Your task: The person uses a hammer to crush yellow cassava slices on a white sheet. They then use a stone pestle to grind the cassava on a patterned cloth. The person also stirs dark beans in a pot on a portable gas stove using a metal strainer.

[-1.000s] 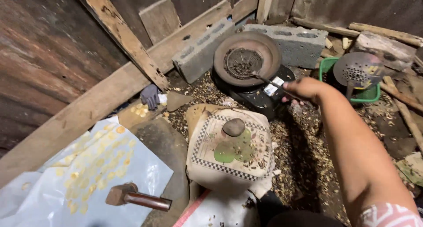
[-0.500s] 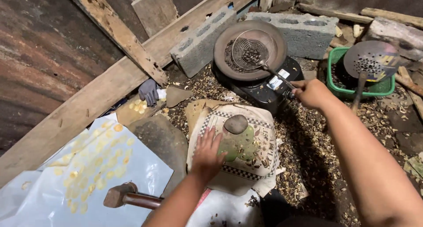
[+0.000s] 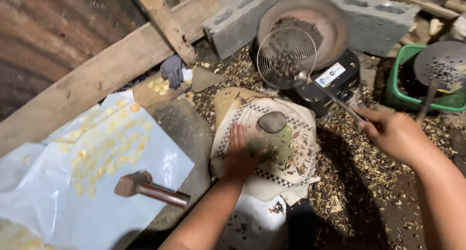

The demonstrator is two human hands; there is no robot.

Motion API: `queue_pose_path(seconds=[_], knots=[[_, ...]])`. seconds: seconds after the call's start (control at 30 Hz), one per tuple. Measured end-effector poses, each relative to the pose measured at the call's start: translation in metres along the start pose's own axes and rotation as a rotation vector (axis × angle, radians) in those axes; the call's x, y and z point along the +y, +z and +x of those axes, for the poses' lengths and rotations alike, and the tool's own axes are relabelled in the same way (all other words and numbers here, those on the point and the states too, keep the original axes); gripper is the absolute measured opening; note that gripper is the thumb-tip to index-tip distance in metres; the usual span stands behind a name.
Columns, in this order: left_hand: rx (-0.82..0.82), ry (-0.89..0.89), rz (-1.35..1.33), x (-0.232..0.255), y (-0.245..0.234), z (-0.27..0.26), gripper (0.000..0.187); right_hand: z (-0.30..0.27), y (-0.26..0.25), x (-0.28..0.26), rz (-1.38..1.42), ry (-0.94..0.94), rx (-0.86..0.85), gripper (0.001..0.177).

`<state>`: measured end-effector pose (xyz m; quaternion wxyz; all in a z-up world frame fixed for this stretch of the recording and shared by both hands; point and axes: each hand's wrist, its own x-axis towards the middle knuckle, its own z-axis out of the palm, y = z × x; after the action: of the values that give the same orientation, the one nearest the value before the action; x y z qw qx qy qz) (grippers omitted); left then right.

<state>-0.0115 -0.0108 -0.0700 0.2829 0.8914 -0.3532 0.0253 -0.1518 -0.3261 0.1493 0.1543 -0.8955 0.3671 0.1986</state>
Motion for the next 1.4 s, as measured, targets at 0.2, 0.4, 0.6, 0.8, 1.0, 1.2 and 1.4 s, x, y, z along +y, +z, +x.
queue_pose_path(seconds=[0.2, 0.4, 0.6, 0.8, 1.0, 1.2, 1.4], knots=[[0.077, -0.188, -0.074, 0.019, -0.014, 0.008, 0.135, -0.083, 0.011, -0.038, -0.236, -0.049, -0.109, 0.037], [0.164, -0.056, -0.013, 0.009, -0.009, 0.008, 0.129, -0.096, 0.051, -0.004, -0.27, -0.332, 0.073, 0.059], [0.129, 0.057, -0.098, -0.006, 0.01, 0.004, 0.117, -0.082, 0.063, 0.037, 0.272, -0.189, 0.442, 0.064], [0.139, 0.013, -0.064, 0.012, -0.012, 0.006, 0.112, 0.0, 0.143, 0.162, 0.757, 0.031, 1.186, 0.039], [0.044, 0.011, 0.027, 0.011, -0.018, 0.004, 0.097, 0.079, 0.255, 0.308, 0.725, 0.545, 0.986, 0.036], [-0.068, 0.092, 0.19, -0.005, -0.017, -0.002, 0.11, 0.077, 0.138, 0.222, 0.604, 0.687, 0.526, 0.053], [-0.095, 0.104, 0.331, -0.011, -0.01, -0.004, 0.114, 0.158, 0.136, 0.201, 1.717, 0.344, 0.356, 0.015]])
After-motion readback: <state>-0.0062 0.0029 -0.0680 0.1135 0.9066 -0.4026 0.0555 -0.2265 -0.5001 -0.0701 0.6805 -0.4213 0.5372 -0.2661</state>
